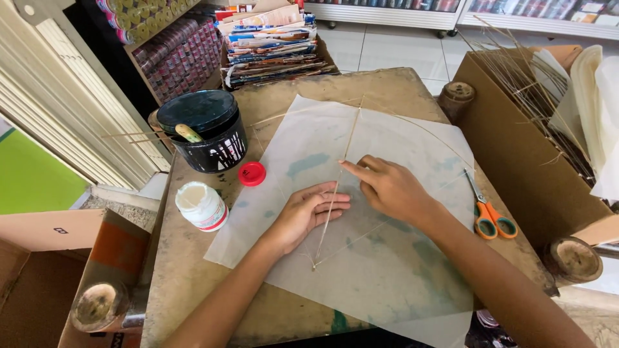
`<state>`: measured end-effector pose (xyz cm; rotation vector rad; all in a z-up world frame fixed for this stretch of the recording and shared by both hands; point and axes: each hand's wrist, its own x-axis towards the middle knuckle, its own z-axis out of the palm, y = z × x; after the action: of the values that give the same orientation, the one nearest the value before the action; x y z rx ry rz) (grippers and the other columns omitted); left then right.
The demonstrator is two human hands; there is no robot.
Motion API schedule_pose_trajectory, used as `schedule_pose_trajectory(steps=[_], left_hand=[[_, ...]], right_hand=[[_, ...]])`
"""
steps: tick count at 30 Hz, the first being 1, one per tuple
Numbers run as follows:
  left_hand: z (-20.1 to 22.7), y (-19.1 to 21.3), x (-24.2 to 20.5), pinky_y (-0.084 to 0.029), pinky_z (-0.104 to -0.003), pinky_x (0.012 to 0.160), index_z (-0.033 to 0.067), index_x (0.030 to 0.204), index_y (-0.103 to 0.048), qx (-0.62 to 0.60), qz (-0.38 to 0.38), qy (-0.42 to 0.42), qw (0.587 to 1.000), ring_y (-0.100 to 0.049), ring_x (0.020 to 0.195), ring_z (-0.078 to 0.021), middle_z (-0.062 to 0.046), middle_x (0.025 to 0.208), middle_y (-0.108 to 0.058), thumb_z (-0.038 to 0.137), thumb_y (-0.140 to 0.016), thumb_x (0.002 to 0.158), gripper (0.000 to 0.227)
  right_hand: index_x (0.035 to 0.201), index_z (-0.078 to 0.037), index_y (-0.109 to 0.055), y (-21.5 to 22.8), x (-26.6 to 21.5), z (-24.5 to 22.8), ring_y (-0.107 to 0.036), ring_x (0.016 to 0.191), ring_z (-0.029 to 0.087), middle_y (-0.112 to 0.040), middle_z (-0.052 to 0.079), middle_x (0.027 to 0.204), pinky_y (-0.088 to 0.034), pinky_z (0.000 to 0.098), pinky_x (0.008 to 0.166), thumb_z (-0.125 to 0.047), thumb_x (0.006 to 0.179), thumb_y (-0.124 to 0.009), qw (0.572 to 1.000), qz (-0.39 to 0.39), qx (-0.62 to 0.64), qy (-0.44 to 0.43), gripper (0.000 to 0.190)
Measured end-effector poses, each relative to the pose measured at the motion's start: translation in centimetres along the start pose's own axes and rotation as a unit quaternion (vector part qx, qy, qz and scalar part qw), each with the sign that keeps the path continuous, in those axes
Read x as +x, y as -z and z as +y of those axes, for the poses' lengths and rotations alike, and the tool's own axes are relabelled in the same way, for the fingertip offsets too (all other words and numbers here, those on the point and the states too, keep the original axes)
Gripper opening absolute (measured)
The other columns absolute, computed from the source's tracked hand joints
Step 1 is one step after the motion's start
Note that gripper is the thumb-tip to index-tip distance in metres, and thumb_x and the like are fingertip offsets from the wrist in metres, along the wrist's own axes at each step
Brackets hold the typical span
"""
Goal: Assembling a kite by applying glue to the edges of the paper and folding them over the bamboo frame.
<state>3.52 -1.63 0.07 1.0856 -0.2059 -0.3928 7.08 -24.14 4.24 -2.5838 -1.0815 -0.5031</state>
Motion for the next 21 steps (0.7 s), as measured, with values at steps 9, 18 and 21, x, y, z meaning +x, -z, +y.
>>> schedule_pose_trajectory(steps=[9, 18, 21], left_hand=[[0.3, -0.3, -0.3, -0.050, -0.048, 0.106, -0.0143, 0.146, -0.041, 0.016, -0.010, 0.000, 1.000, -0.063, 0.121, -0.0401, -0.037, 0.129, -0.062, 0.007, -0.041, 0.099, 0.051], [0.1, -0.1, -0.1, -0.050, -0.047, 0.107, -0.0154, 0.147, -0.036, 0.017, -0.013, 0.001, 1.000, -0.064, 0.120, -0.0399, -0.037, 0.127, -0.062, 0.006, -0.042, 0.099, 0.053], [0.1, -0.2, -0.3, -0.051, -0.047, 0.106, -0.0156, 0.147, -0.036, 0.016, -0.016, -0.003, 1.000, -0.064, 0.119, -0.0395, -0.037, 0.126, -0.062, 0.007, -0.043, 0.099, 0.054]], right_hand=[[0.141, -0.018, -0.060, -0.5, -0.6, -0.3, -0.070, 0.078, 0.027, -0.063, 0.008, 0.099, -0.058, 0.0387, 0.067, 0.003, 0.089, -0.055, 0.999, 0.012, -0.035, 0.006, 0.057], [0.150, -0.023, -0.052, -1.7, -0.6, 3.0, -0.069, 0.079, 0.024, -0.059, 0.004, 0.102, -0.057, 0.0362, 0.069, 0.000, 0.089, -0.055, 0.994, 0.037, -0.093, -0.035, 0.065], [0.148, -0.022, -0.053, -0.2, -0.6, 0.8, -0.069, 0.081, 0.028, -0.060, 0.006, 0.102, -0.058, 0.0396, 0.070, 0.004, 0.088, -0.053, 0.999, 0.000, -0.044, 0.000, 0.066]])
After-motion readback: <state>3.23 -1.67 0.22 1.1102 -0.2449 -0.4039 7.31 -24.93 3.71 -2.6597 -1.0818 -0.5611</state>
